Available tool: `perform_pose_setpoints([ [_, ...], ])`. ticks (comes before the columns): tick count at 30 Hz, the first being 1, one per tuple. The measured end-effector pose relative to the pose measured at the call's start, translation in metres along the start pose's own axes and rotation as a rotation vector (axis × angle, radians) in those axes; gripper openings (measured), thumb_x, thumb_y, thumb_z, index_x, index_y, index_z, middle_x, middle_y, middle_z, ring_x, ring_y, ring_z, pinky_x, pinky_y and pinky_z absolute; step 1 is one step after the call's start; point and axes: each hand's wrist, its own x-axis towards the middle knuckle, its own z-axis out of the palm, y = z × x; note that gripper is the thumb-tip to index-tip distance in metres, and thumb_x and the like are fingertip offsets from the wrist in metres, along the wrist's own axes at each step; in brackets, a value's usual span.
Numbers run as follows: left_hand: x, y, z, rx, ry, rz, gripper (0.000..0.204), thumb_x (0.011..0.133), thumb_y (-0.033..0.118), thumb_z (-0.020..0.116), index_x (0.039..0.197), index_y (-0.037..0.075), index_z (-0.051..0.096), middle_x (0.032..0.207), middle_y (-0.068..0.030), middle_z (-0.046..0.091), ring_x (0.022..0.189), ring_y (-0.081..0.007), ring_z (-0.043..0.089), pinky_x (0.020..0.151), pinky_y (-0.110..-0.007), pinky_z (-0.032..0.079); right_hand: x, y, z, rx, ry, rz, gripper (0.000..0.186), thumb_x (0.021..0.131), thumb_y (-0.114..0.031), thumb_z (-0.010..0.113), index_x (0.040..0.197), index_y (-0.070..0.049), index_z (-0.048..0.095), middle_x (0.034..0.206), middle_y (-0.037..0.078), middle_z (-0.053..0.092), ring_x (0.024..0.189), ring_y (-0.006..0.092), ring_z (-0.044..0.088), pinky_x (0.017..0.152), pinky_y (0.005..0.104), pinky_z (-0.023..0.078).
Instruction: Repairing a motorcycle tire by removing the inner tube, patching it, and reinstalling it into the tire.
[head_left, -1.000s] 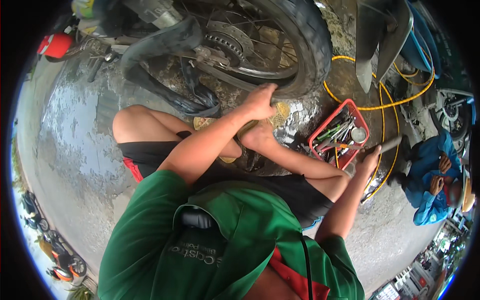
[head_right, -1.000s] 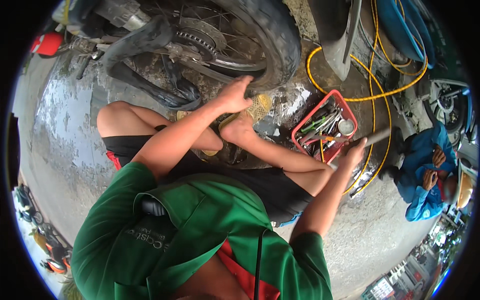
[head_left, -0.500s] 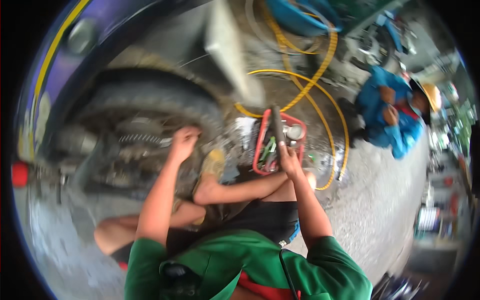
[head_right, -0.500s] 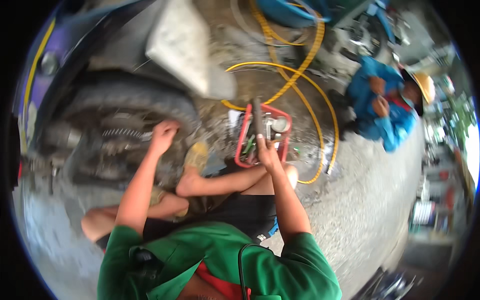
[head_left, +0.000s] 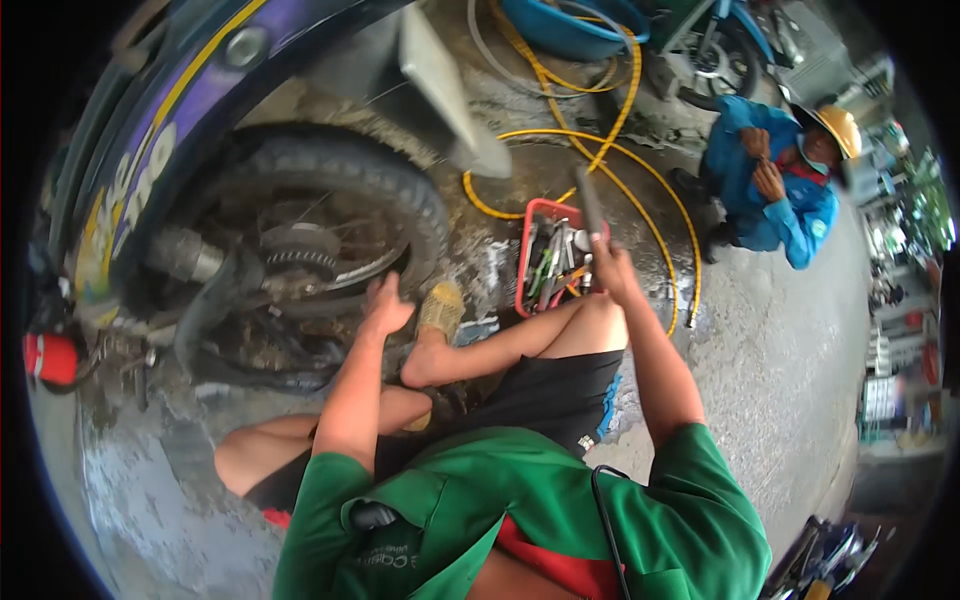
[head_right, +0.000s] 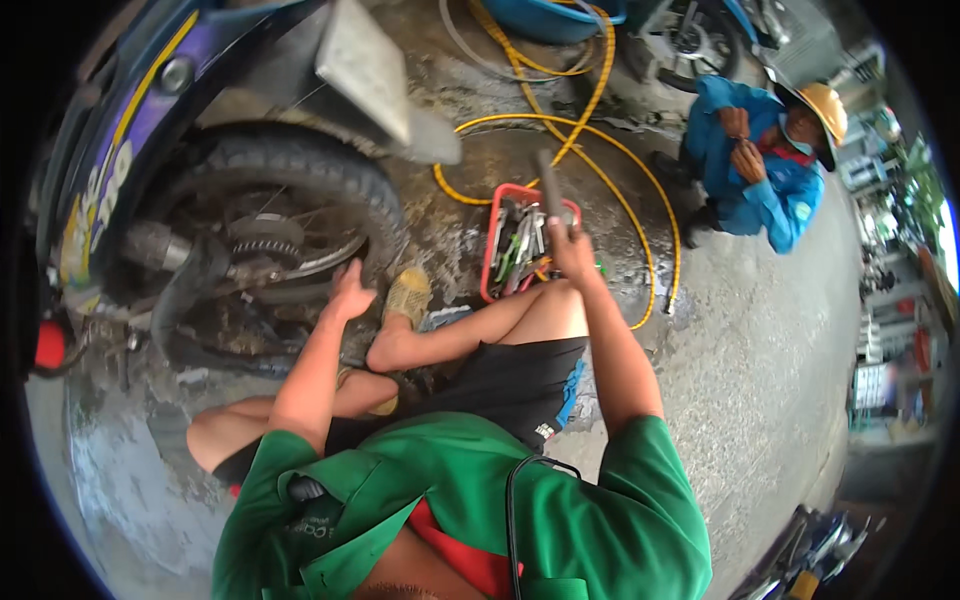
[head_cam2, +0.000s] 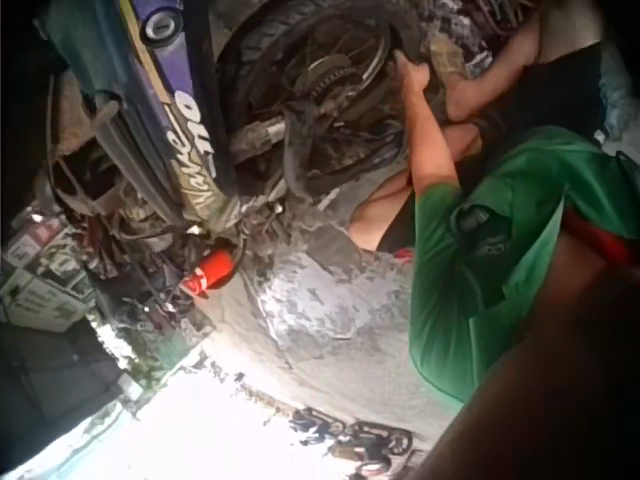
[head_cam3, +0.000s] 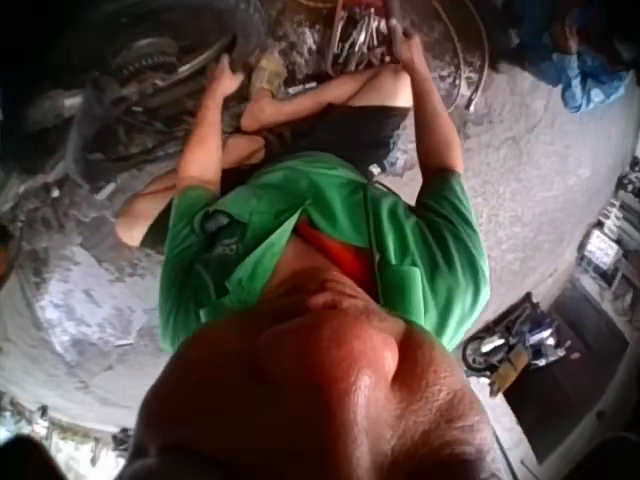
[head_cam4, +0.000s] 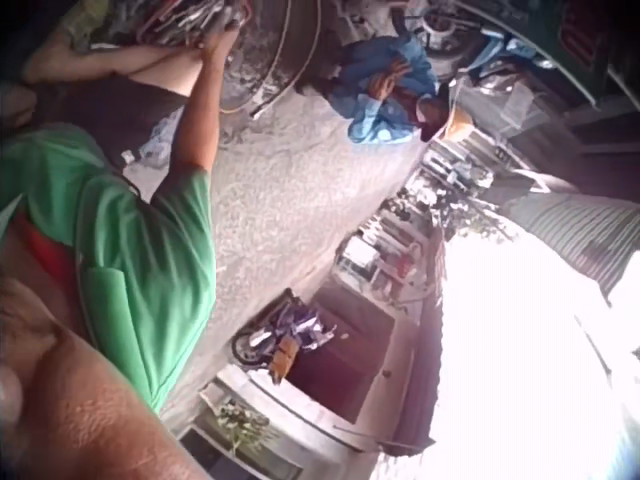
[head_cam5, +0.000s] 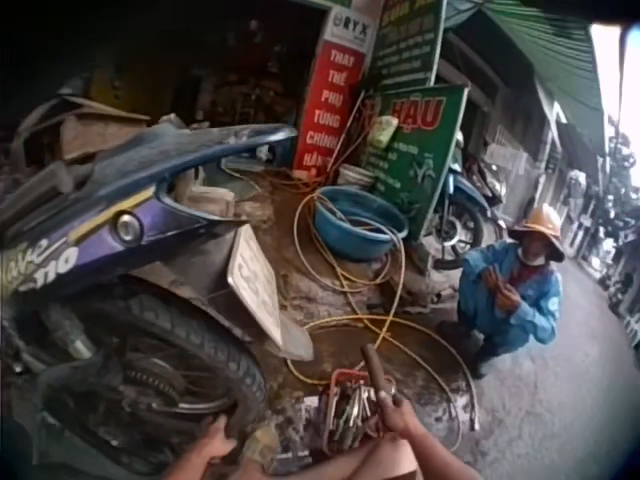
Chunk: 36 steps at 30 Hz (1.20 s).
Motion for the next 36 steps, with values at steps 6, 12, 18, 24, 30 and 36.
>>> perform_pose_setpoints([
  [6,-0.023,0.022,-0.017,-0.366,-0.044,0.063,0.085,0.075,0.025,0.079,0.145,-0.004,0.040,0.147,-0.0261,0.045,0.138,-0.0384,0.043,0.115,-0.041,0.037,0.023,0.020,-0.036,0.065,0.043,-0.082,0.055,0.102,-0.057,0.043,0.104,-0.003,0.055,0.070,0.004,0.056,0.054,0.0155,0.052,0.048,0.0315,0.044],
  [12,-0.028,0.091,-0.070,-0.574,0.308,0.187,0.093,0.075,0.021,0.081,0.148,-0.005,0.029,0.144,-0.0275,0.044,0.123,-0.0354,0.055,0.104,-0.040,0.045,0.046,0.018,0.064,0.966,0.219,0.338,0.068,0.099,-0.068,0.031,0.100,-0.008,0.064,0.070,0.004,0.053,0.061,0.0198,0.053,0.058,0.0354,0.048],
  [18,0.007,0.102,-0.132,-1.747,0.210,0.410,0.054,0.085,0.001,0.067,0.133,0.002,0.043,0.126,-0.0101,0.055,0.116,-0.0189,0.056,0.098,-0.036,0.047,-0.053,-0.003,0.229,0.755,-0.860,0.827,0.060,0.096,-0.066,0.046,0.110,-0.009,0.059,0.067,0.003,0.053,0.057,0.0178,0.053,0.044,0.0318,0.043],
  [24,0.024,0.044,-0.046,-0.764,0.101,0.233,0.065,0.083,0.017,0.070,0.139,0.001,0.043,0.142,-0.0161,0.051,0.132,-0.0306,0.050,0.105,-0.044,0.044,-0.048,-0.019,0.145,0.410,-0.435,0.470,0.058,0.097,-0.059,0.053,0.103,-0.002,0.057,0.063,0.006,0.055,0.044,0.0175,0.051,0.040,0.0312,0.041],
  [30,0.019,-0.021,-0.004,-0.197,0.036,0.048,0.062,0.076,0.018,0.075,0.133,0.009,0.053,0.134,-0.0198,0.057,0.126,-0.0380,0.053,0.104,-0.042,0.046,-0.043,-0.011,0.069,-0.143,-0.464,0.121,0.060,0.097,-0.057,0.056,0.104,0.002,0.061,0.073,0.012,0.064,0.054,0.0199,0.061,0.050,0.0348,0.049],
  [36,0.000,-0.051,-0.012,0.088,-0.053,-0.091,0.062,0.069,0.021,0.078,0.125,0.007,0.056,0.123,-0.0205,0.063,0.115,-0.0422,0.058,0.101,-0.045,0.048,-0.034,-0.006,-0.016,-0.391,-0.059,-0.185,0.058,0.092,-0.051,0.064,0.110,0.004,0.066,0.098,0.028,0.070,0.098,0.0414,0.068,0.087,0.0466,0.052],
])
